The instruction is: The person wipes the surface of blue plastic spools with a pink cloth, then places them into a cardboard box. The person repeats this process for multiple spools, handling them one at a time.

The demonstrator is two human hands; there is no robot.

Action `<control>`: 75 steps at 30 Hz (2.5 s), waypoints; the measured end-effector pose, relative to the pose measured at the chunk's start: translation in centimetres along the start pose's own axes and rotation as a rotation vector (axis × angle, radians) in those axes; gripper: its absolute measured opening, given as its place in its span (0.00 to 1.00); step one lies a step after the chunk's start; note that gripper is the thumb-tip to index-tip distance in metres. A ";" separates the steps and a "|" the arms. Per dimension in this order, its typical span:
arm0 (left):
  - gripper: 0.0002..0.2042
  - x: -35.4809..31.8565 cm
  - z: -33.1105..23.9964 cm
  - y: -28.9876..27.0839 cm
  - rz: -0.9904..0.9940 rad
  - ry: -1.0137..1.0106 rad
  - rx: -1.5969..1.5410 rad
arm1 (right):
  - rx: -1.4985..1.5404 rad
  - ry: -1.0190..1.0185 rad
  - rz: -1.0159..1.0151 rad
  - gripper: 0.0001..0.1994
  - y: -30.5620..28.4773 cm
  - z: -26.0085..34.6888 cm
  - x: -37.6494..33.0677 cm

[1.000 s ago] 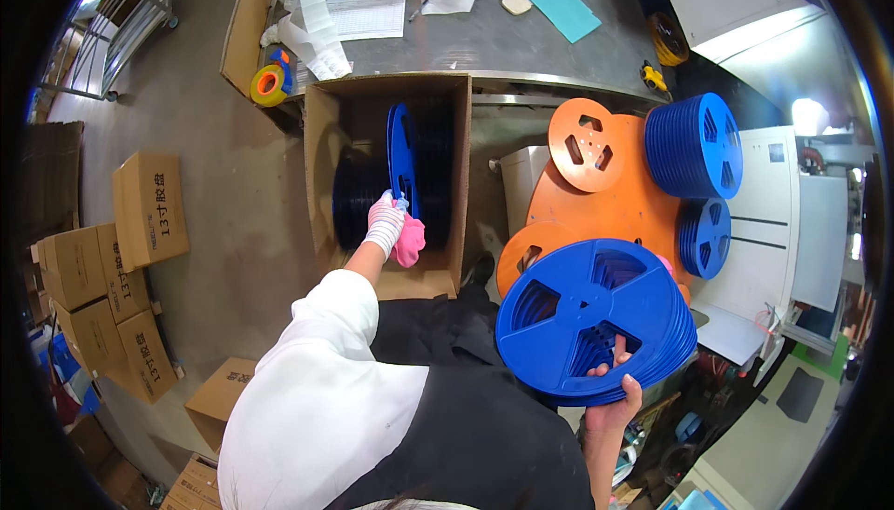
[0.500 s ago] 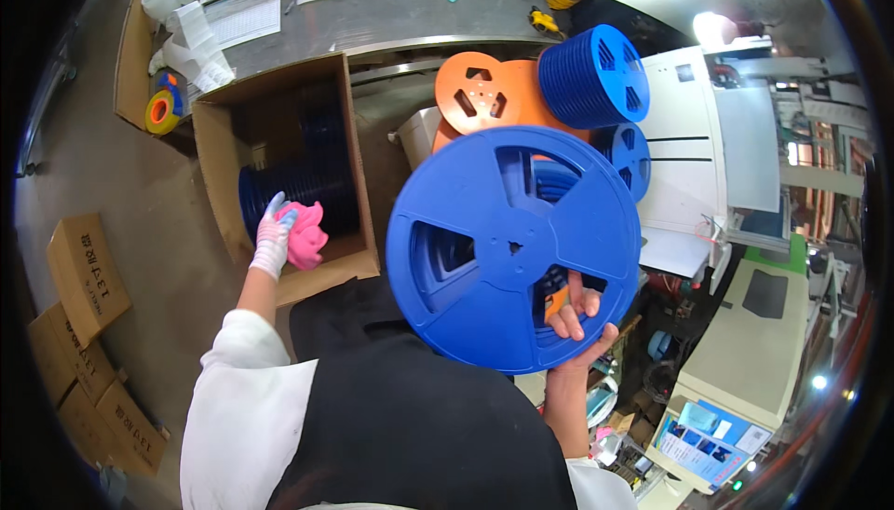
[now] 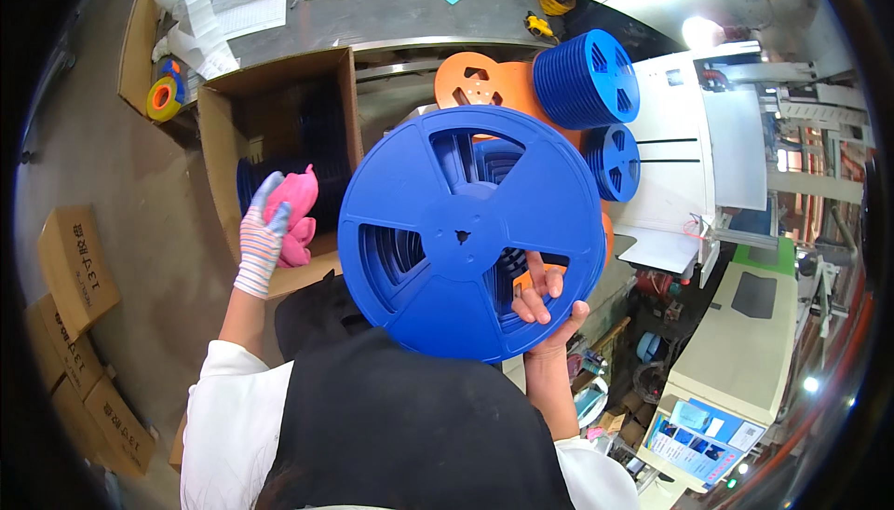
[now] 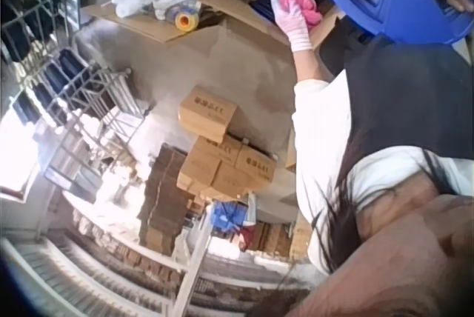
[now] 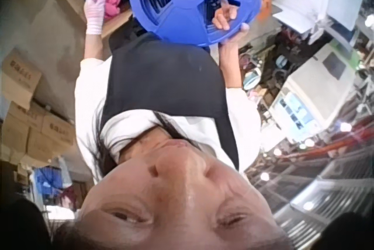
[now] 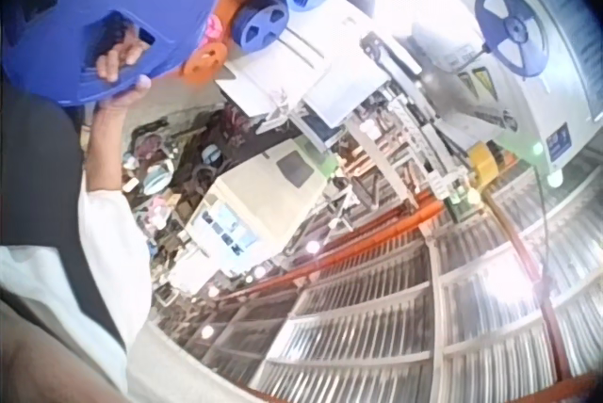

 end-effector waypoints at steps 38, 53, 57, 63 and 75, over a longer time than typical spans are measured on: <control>0.23 -8.4 -31.1 21.1 0.512 1.168 0.272 | -0.293 0.271 -0.073 0.21 4.0 -4.3 1.3; 0.22 -1.9 -12.8 10.4 0.318 0.404 0.296 | -0.093 0.201 0.003 0.17 1.4 -3.5 0.0; 0.25 -0.9 -7.1 11.5 0.318 -0.131 -0.229 | -0.093 0.204 0.022 0.17 1.6 -3.7 0.1; 0.11 -2.2 -7.1 14.1 0.277 -0.515 -1.136 | -0.160 0.235 -0.020 0.18 2.2 -4.0 0.4; 0.17 -16.1 -13.4 13.4 0.827 0.832 0.257 | -0.044 0.099 -0.114 0.17 -0.2 -3.2 -1.0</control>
Point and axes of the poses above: each hand's wrist, its own x-axis towards the middle knuckle, its own y-axis out of the palm, z = x × y, the point moved 9 cm from there along x, towards the middle knuckle, and after that the axes turned 3 degrees about z, right-handed, at the moved point
